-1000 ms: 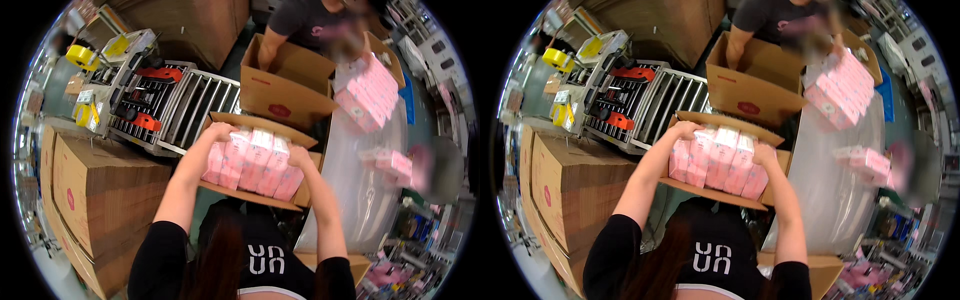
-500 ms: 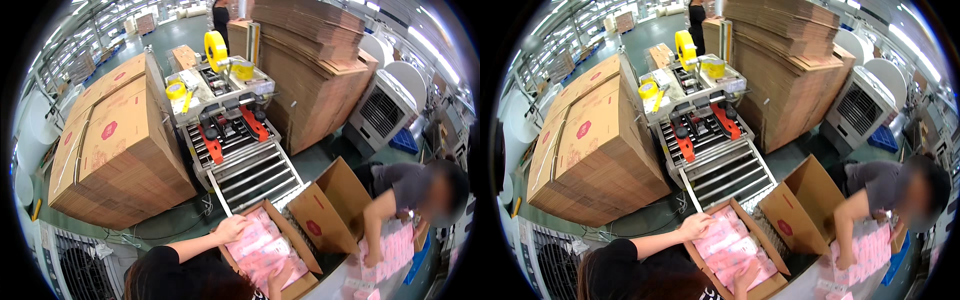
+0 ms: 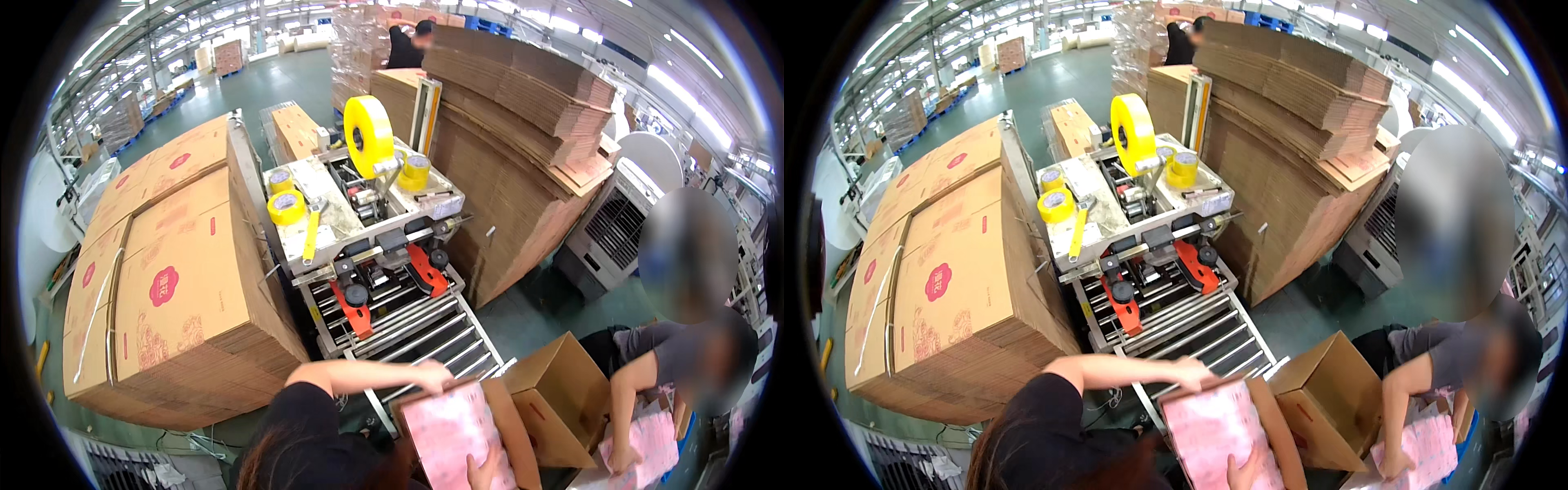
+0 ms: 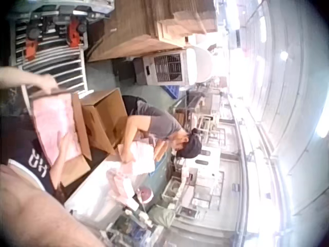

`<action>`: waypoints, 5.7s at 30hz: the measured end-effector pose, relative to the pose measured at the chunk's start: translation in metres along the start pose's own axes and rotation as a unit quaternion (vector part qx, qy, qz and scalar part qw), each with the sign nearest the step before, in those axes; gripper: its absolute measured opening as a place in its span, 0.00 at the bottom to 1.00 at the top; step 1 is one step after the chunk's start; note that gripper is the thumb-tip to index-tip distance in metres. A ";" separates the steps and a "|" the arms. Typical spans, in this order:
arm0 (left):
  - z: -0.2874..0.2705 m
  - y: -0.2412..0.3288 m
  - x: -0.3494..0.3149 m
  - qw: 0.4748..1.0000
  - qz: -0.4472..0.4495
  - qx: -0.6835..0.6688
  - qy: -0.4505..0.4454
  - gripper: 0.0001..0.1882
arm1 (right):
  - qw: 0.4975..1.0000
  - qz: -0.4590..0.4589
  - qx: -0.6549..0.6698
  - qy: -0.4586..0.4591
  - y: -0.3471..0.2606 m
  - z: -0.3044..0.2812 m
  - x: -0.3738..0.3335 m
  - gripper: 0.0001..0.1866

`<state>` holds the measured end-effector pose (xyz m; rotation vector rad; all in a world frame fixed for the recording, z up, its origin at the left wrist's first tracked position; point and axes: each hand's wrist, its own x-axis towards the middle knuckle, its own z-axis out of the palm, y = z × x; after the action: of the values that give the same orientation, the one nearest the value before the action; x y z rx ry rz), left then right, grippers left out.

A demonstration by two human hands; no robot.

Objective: The person places pink packages into cardboard boxes, adds bubble wrap, and places the boxes onto a conveyor belt to be sealed by a machine.

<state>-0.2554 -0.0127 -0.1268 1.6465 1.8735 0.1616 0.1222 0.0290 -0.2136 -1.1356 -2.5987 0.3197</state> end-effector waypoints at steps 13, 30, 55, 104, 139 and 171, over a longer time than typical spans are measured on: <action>0.060 -0.081 0.053 0.987 -0.057 0.036 -0.143 0.59 | 0.941 0.010 0.243 -0.234 -0.154 -0.004 0.008 0.43; 0.075 -0.048 0.010 0.913 0.050 -0.039 0.403 0.10 | 0.547 0.528 0.643 -0.095 -0.040 0.076 -0.027 0.43; -0.053 -0.233 -0.004 0.878 -0.092 -0.222 0.414 0.16 | 0.424 0.357 0.777 -0.298 -0.152 0.091 0.180 0.32; -0.074 0.306 -0.295 0.626 0.355 0.147 0.679 0.29 | 0.956 -0.061 0.278 -0.074 -0.017 -0.237 -0.150 0.39; 0.165 0.208 -0.148 0.873 0.478 -0.037 -0.083 0.06 | 0.875 0.271 0.115 -0.383 0.097 -0.203 -0.168 0.41; 0.065 -0.043 -0.136 0.799 -0.172 -0.464 0.342 0.27 | 0.720 0.540 0.423 -0.105 0.090 0.003 -0.205 0.33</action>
<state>-0.2552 -0.1683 -0.1479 0.5535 1.9968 1.4222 0.3152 -0.0629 -0.2797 -2.0444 -1.1839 1.6984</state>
